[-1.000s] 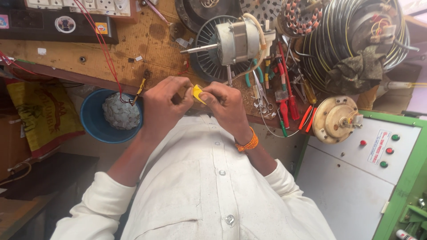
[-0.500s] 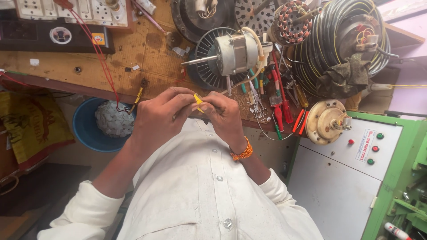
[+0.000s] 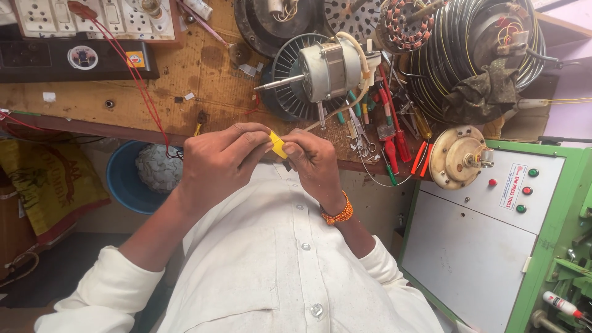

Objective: The person strips and twists wires, connects them to a motor assembly, and wraps the connections with yellow tape. They handle a motor, wires, and tape on a cluttered workbench.

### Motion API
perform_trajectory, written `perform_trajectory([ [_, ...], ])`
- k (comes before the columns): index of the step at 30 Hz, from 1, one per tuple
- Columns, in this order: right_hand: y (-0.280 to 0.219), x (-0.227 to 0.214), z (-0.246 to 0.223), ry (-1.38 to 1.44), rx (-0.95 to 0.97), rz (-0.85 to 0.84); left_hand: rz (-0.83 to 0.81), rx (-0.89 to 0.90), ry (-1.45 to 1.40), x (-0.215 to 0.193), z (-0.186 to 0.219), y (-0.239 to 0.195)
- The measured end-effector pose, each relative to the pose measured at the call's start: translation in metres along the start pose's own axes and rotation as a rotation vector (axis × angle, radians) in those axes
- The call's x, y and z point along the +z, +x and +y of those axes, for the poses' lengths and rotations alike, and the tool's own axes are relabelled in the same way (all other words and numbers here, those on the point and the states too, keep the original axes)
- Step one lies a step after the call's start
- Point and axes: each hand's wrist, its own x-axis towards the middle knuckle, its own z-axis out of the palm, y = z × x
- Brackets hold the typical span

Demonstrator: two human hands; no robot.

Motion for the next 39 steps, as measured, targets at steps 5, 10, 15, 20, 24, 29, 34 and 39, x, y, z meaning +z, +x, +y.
perform_trajectory([
  [5,0.004,0.004,0.002,-0.002,-0.002,0.007,-0.023,-0.099,0.037,0.019,-0.009,-0.005],
  [10,0.005,0.003,0.001,-0.008,0.016,0.030,0.077,-0.530,-0.440,0.028,-0.017,-0.003],
  [15,0.006,-0.002,-0.003,0.024,0.025,0.037,0.037,-0.243,-0.278,0.013,-0.010,-0.004],
  [20,0.009,-0.007,-0.007,-0.081,-0.029,-0.003,0.053,-0.095,-0.076,0.008,0.000,0.003],
  [24,0.010,-0.009,-0.007,-0.117,-0.022,-0.006,0.012,-0.077,0.005,0.015,-0.003,-0.001],
  [29,0.014,-0.006,0.004,-0.217,-0.087,-0.016,-0.003,-0.273,-0.104,0.042,-0.022,-0.014],
  [34,0.012,0.002,0.011,-0.226,-0.007,0.030,0.035,-0.685,-0.504,0.069,-0.035,-0.007],
  [39,0.006,0.008,0.010,-0.213,0.049,0.068,-0.086,-0.911,-0.812,0.051,-0.041,-0.004],
])
